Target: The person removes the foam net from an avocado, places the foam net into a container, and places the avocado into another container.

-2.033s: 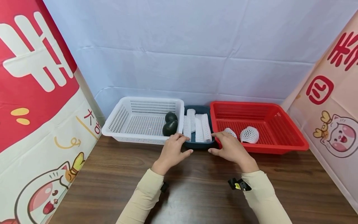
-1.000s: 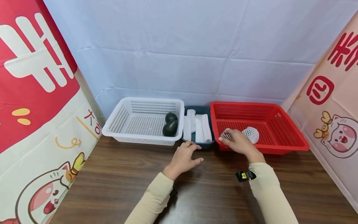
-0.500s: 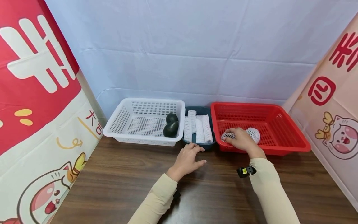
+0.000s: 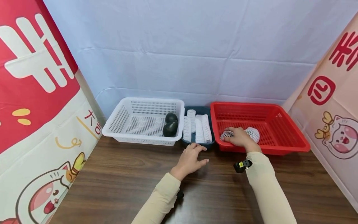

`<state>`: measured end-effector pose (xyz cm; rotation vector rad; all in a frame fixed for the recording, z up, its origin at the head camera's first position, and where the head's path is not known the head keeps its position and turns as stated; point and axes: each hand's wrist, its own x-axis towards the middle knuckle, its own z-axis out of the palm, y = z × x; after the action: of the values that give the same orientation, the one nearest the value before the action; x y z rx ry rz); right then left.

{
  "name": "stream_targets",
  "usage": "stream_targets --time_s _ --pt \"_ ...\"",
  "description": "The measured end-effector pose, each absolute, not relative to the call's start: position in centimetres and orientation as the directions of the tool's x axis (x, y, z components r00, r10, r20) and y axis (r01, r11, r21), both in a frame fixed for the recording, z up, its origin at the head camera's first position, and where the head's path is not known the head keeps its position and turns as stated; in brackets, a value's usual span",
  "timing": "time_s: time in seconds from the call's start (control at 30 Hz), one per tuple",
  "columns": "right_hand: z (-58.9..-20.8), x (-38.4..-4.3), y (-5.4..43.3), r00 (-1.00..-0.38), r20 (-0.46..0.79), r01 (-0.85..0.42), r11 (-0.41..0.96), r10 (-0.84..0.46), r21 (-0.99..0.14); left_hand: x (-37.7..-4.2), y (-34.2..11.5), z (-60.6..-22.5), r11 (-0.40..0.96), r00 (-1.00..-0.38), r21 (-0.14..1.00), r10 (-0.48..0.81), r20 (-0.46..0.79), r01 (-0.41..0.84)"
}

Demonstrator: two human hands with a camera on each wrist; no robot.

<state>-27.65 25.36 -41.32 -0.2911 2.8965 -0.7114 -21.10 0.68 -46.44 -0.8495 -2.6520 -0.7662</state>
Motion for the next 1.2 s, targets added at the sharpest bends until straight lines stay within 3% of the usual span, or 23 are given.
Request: stream_targets --time_s 0.53,1.2 --pt "-41.2 -29.7 24.9 -0.899 -0.38 -0.005 0.875 -0.215 -0.484 -22.2 1.7 -46.7 0.651 -0.832 0.518 0.449 0.326 0.555" --pt "-42.2 -30.3 24.8 -0.912 -0.359 -0.001 0.877 -0.197 -0.48 -22.6 2.0 -47.1 0.63 -0.83 0.542 0.446 0.335 0.557"
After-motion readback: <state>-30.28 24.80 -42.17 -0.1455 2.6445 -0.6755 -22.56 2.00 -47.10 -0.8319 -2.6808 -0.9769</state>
